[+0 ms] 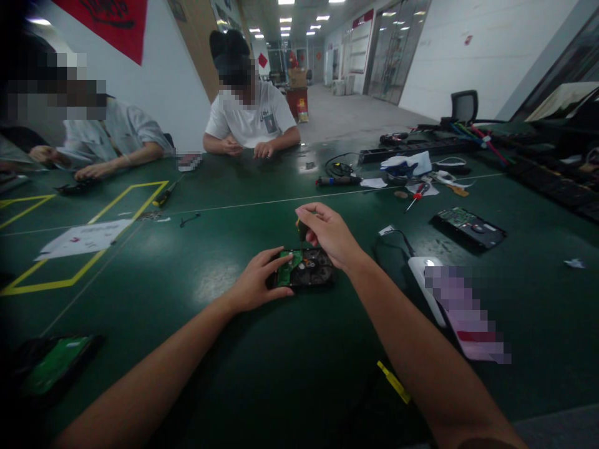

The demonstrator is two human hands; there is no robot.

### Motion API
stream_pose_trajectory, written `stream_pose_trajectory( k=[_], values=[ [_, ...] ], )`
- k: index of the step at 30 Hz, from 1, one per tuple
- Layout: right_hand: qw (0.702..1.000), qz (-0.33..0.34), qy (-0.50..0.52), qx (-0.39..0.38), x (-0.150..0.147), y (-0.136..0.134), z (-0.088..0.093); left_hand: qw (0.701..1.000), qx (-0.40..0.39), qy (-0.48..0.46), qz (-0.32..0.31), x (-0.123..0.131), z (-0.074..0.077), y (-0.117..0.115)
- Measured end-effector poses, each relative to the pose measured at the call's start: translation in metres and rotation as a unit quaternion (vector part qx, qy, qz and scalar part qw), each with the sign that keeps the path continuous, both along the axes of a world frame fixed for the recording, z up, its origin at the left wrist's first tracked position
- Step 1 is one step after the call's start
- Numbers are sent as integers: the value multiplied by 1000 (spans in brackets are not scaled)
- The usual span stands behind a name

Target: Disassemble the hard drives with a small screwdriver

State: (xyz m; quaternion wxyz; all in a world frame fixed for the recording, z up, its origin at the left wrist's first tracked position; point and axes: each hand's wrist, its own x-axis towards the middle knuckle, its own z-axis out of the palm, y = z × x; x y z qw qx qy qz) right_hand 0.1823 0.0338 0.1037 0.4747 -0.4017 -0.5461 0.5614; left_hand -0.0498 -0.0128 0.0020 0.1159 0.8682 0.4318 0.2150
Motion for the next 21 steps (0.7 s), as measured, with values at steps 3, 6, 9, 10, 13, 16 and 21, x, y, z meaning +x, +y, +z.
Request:
stream_pose_trajectory(
  k=[3,6,9,10,13,16,21],
  values=[
    [1000,6,2,9,1,2,-3,1000,5,5,6,0,0,0],
    [1000,8,7,18,1,3,-5,1000,7,9,9,1,1,-1],
    [1000,9,8,18,3,5,-6,1000,8,16,8,1,2,-2],
    [1000,9,9,14,3,5,-6,1000,9,18,8,1,2,-2],
    [1000,14,25,-5,3,6,-5,1000,13,20,9,1,2,-2],
    [999,27,39,-20,3,4,-3,1000,13,19,11,1,0,-2],
    [1000,24,15,-6,3,3,-2,1000,10,16,10,1,-2,-2]
  ],
)
